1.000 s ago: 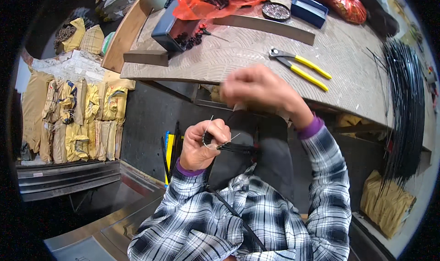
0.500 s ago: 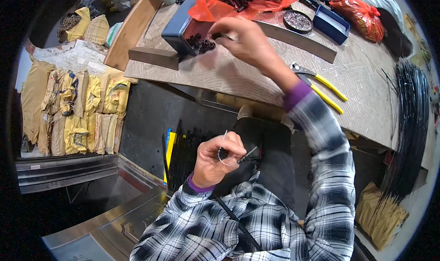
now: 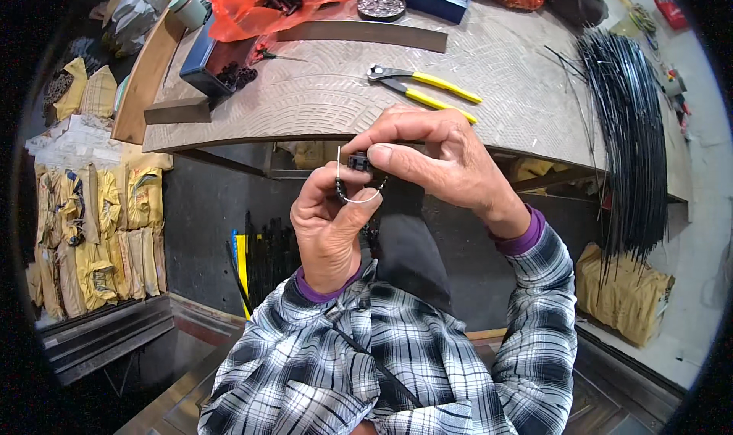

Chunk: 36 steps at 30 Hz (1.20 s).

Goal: Bundling multiple black wires together into a plastic connector and securing them using pliers.

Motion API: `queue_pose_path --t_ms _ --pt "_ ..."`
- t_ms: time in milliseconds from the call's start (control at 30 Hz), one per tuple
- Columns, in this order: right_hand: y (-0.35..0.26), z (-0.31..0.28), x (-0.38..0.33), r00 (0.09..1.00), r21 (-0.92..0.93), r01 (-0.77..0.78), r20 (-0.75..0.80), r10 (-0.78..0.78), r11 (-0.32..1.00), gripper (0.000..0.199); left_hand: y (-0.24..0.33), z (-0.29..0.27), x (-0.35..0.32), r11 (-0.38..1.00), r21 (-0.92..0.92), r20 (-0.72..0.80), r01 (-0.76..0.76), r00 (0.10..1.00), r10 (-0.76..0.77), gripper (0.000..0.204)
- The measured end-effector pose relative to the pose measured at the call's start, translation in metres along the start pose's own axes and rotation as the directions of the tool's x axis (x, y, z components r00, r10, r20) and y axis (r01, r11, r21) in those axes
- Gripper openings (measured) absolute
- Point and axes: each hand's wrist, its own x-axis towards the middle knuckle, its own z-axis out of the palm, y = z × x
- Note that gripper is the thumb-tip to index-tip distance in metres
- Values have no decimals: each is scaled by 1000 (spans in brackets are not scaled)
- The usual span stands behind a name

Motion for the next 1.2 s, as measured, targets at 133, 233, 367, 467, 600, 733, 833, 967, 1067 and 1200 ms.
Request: queue_pose_path --t_ms 133,233,367,467,600,733,833,967,1067,1200 --pt "10 -11 -14 998 -19 66 -14 -66 998 29 -7 11 -5 998 57 21 -19 1000 17 16" --pt "10 -21 -23 999 -20 40 -3 -40 999 28 -13 20 -8 997 67 35 -32 999 29 16" --pt "6 -19 -34 988 97 48 -153 -32 994 26 -16 29 -8 999 46 36 17 999 -19 16" --pt "13 -26 -37 994 193 6 -110 15 981 24 -18 31 -8 999 32 44 40 998 -42 15" --pt "9 -30 -38 997 207 3 -80 14 978 20 -22 30 -7 998 54 29 29 999 -30 14" --pt "8 -33 -35 951 -239 302 17 -307 923 16 -23 32 -8 999 29 12 13 1000 -14 12" --pt "4 -22 -32 977 -142 166 -108 -182 976 16 -23 29 -9 999 24 3 29 1000 -29 11" --pt "3 -14 -30 908 -524 323 -63 -414 788 18 -18 25 -10 999 18 -16 50 999 -50 13" --pt "-1 -6 -31 886 -668 332 -22 -464 666 21 -13 23 -9 997 -51 -28 53 998 -55 17" --pt "9 0 -33 879 -653 308 -84 -470 692 24 -10 13 -8 993 -117 41 27 999 -22 21"
